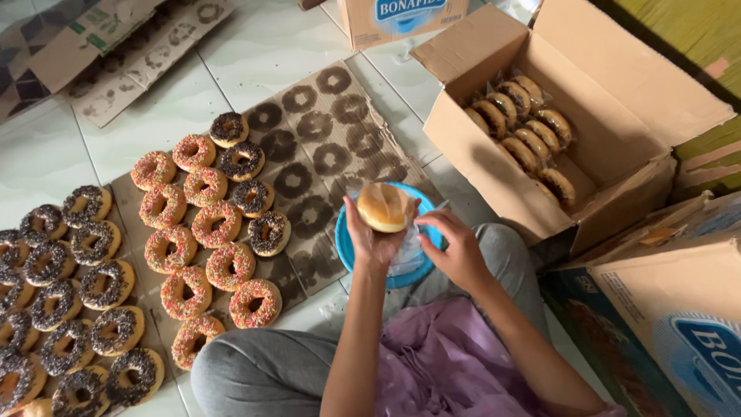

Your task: The person sits on the floor and packages donuts one by one into clear plastic bags. They pick up a donut, place it in a bag, and then put the bagged donut into a cardboard box.

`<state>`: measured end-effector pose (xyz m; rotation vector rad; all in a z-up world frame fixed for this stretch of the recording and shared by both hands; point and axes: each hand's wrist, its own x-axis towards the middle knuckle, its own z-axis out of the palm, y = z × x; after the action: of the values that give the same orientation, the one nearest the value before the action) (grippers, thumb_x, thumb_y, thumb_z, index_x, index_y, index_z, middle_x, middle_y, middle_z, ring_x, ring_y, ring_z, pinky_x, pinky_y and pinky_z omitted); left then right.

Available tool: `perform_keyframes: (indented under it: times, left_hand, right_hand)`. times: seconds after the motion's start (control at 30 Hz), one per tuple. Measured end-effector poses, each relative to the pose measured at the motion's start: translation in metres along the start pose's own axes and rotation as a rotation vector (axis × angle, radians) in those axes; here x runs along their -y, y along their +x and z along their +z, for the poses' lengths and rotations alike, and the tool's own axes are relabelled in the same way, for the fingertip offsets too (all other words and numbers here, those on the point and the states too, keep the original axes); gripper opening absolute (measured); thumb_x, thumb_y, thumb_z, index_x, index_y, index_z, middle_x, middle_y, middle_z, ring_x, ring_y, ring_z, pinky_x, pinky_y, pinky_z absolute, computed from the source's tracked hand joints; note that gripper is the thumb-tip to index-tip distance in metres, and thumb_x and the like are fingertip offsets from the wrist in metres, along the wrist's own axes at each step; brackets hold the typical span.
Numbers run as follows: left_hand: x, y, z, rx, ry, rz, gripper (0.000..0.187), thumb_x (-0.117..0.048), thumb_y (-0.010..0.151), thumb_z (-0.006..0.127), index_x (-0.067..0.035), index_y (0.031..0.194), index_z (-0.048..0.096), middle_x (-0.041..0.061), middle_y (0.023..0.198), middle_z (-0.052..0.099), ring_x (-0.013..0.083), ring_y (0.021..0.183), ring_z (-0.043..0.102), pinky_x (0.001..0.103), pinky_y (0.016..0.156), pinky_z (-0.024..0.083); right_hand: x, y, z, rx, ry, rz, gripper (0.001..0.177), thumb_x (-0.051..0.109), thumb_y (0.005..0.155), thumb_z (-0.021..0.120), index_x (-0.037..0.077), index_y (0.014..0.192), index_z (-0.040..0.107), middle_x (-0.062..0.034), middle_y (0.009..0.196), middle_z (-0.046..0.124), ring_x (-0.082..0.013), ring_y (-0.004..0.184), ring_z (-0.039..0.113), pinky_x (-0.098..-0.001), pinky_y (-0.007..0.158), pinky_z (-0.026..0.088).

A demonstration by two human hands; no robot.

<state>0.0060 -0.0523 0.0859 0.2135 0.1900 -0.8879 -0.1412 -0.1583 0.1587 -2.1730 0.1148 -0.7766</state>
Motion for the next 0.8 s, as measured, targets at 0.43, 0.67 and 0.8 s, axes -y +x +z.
perform_keyframes:
  times: [0.43,0.67,0.8]
  left_hand:
    - [0.056,0.007,-0.030,-0.215,0.496,0.291,0.024,-0.029,0.098,0.069,-0.013,0.114,0.061,0.000,0.102,0.066,0.0126,0.093,0.061,0.033,0.082,0.047]
    - [0.049,0.011,-0.013,0.000,0.588,0.169,0.019,-0.023,0.103,0.063,-0.005,0.104,0.068,0.001,0.098,0.069,0.0099,0.089,0.063,0.027,0.081,0.051]
    - [0.043,0.005,0.005,0.092,0.653,0.159,0.012,-0.021,0.103,0.066,-0.009,0.104,0.065,0.000,0.097,0.067,0.0104,0.089,0.061,0.028,0.078,0.050]
  right_hand:
    - [-0.047,0.022,-0.020,-0.170,0.383,0.294,0.011,0.002,0.096,0.067,0.003,0.100,0.058,-0.0036,0.094,0.064,-0.0090,0.084,0.060,-0.0227,0.075,0.050]
    - [-0.067,0.019,-0.053,-0.030,0.378,0.090,0.013,-0.011,0.098,0.055,-0.002,0.095,0.063,-0.0067,0.100,0.061,-0.0131,0.103,0.060,-0.0248,0.095,0.049]
    - [-0.063,0.018,-0.065,0.050,0.489,0.201,0.016,-0.009,0.099,0.050,-0.003,0.097,0.065,-0.0059,0.104,0.065,-0.0139,0.103,0.064,-0.0272,0.097,0.050]
